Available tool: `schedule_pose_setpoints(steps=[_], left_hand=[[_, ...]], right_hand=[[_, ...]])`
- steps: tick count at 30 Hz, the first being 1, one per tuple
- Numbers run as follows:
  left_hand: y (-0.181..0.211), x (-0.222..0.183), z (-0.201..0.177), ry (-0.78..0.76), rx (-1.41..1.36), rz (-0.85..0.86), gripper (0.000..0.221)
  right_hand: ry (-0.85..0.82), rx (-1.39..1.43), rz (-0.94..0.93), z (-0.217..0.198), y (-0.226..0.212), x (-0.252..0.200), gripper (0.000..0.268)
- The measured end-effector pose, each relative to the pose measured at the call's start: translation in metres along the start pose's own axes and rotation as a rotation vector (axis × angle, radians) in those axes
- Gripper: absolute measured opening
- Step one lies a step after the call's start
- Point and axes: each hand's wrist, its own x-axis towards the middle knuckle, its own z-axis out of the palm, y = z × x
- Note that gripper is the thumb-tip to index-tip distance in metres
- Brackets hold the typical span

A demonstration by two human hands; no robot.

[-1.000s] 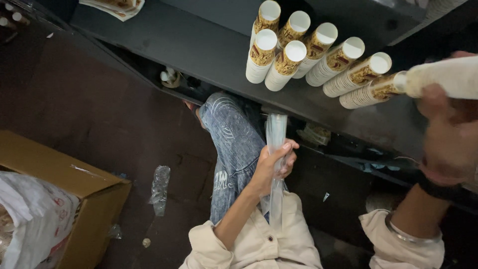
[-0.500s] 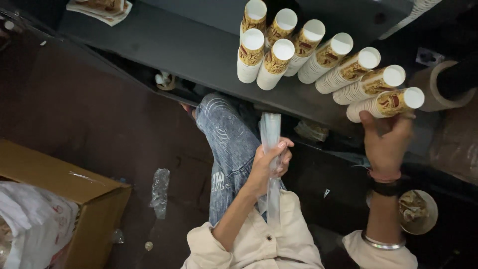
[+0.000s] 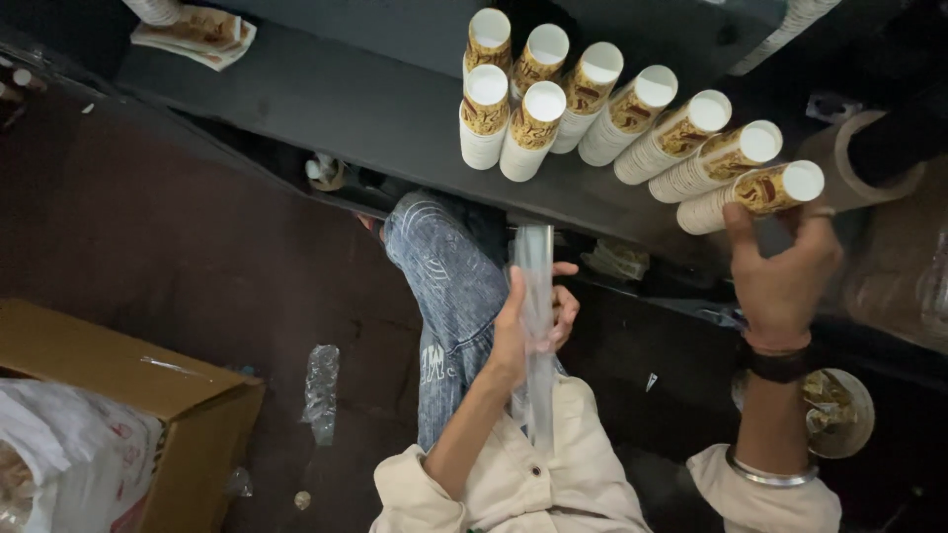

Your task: The recorder takes stacks of paper cups from a machine and packs them into plastic sleeve bags.

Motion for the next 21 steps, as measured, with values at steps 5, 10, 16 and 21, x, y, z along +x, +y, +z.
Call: schedule_pose_setpoints(steps=[5,10,16,21], left_hand=[[0.011,-0.005,0.012,0.017,0.046,0.026,0.094],[0.012,-0.002,0.012,-0.008,-0.069,0.018,0.092],[0.0,0.002,-0.011,0.0,-0.092,-0.038,0.059],[-0.007,0.005,-0.016,0.097,-0.007,-0.036,0.03]], right_hand=[[-0.055,0.025,0.096,-0.015,-0.008,0.005,0.043],[0.048,0.236,-0.005,-0.051,-0.048,0.023,0.049],[0.097,0.155,0.059,-0.041,0.003,-0.012,0.053],[-0.002,-0.048,0.24,0.005,0.023,-0.043,0.046]])
